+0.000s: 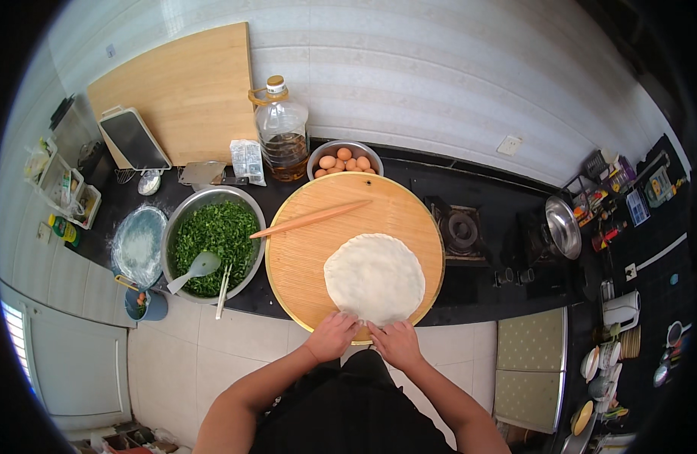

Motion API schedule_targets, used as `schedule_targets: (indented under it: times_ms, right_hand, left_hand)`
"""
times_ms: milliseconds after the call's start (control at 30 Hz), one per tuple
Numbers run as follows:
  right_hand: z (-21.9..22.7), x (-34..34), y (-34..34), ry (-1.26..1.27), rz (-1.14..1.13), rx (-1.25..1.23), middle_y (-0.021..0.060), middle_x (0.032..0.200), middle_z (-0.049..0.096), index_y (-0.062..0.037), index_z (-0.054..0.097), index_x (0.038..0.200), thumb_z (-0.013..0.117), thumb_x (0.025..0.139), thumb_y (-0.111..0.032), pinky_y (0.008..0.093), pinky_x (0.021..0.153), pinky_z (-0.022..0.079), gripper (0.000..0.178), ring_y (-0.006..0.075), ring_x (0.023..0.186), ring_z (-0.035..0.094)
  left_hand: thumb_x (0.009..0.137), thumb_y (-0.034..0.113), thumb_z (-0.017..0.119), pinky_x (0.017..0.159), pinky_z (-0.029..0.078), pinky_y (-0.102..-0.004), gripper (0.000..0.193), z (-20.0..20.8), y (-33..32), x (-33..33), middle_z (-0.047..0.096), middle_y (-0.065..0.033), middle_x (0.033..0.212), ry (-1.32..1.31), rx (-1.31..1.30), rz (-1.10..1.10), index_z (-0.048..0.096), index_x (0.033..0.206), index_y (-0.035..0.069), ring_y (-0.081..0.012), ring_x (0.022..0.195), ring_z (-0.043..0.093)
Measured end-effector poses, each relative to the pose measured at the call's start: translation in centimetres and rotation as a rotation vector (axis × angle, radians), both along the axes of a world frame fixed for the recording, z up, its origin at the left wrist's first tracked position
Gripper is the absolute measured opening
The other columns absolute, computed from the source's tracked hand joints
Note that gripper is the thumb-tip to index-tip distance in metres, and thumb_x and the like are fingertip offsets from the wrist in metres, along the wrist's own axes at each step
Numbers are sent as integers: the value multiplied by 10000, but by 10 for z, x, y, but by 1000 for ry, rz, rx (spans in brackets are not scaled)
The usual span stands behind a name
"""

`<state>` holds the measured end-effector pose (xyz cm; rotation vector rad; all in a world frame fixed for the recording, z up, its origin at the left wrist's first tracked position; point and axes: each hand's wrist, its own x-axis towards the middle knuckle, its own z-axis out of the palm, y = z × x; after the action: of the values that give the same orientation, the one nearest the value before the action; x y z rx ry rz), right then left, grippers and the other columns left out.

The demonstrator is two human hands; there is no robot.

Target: The person uses a wooden rolling pin to flatten a piece of dough on a round wooden board. They repeatedly roll the dough, then lift and rotate it to ensure even thickness. The person also uses their hands to smooth and adjust the dough's position on the board.

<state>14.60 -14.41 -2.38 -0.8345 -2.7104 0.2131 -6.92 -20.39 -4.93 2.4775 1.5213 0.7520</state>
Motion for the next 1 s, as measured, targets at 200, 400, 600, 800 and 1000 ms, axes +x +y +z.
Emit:
schedule_targets:
  times_ms: [200, 400, 600, 800, 1000]
  right_hand:
    - [10, 2, 1, 7, 49, 33, 19, 764, 572, -146, 646, 1184, 650, 848, -230, 382, 719, 402, 347, 221, 787, 556]
    - [3, 21, -8, -2, -23, -42, 13, 763, 583, -142, 674, 1104, 655, 845, -229, 394, 747, 410, 274, 220, 778, 564]
    - [0, 27, -8, 122, -85, 20, 3, 760, 576, -144, 687, 1071, 671, 836, -221, 401, 756, 410, 248, 214, 763, 554]
    - [2, 25, -5, 129, -75, 12, -24, 779, 591, -145, 694, 1083, 689, 826, -226, 390, 748, 390, 270, 198, 753, 544]
    - [0, 20, -2, 113, -100, 15, -24, 776, 590, -171, 715, 1045, 683, 827, -226, 390, 750, 392, 227, 192, 769, 552]
  left_hand:
    - [827, 139, 548, 901, 425, -409, 442, 19, 1, -4, 555, -121, 1173, 66, -94, -17, 574, 1257, 38, -292, 1057, 538]
    - [883, 203, 549, 929, 419, -444, 455, 14, 2, 0, 533, -146, 1275, 154, -42, -48, 538, 1322, 86, -308, 1057, 540]
    - [925, 315, 565, 967, 402, -456, 466, 10, 5, -2, 515, -146, 1327, 199, -56, -84, 530, 1341, 109, -329, 1075, 535]
    - [919, 328, 576, 972, 400, -451, 472, 16, 6, 0, 493, -136, 1361, 148, -78, -123, 532, 1340, 120, -338, 1097, 524]
    - [915, 319, 582, 964, 401, -446, 445, 12, 11, 7, 487, -143, 1365, 166, -78, -137, 562, 1303, 102, -335, 1100, 523]
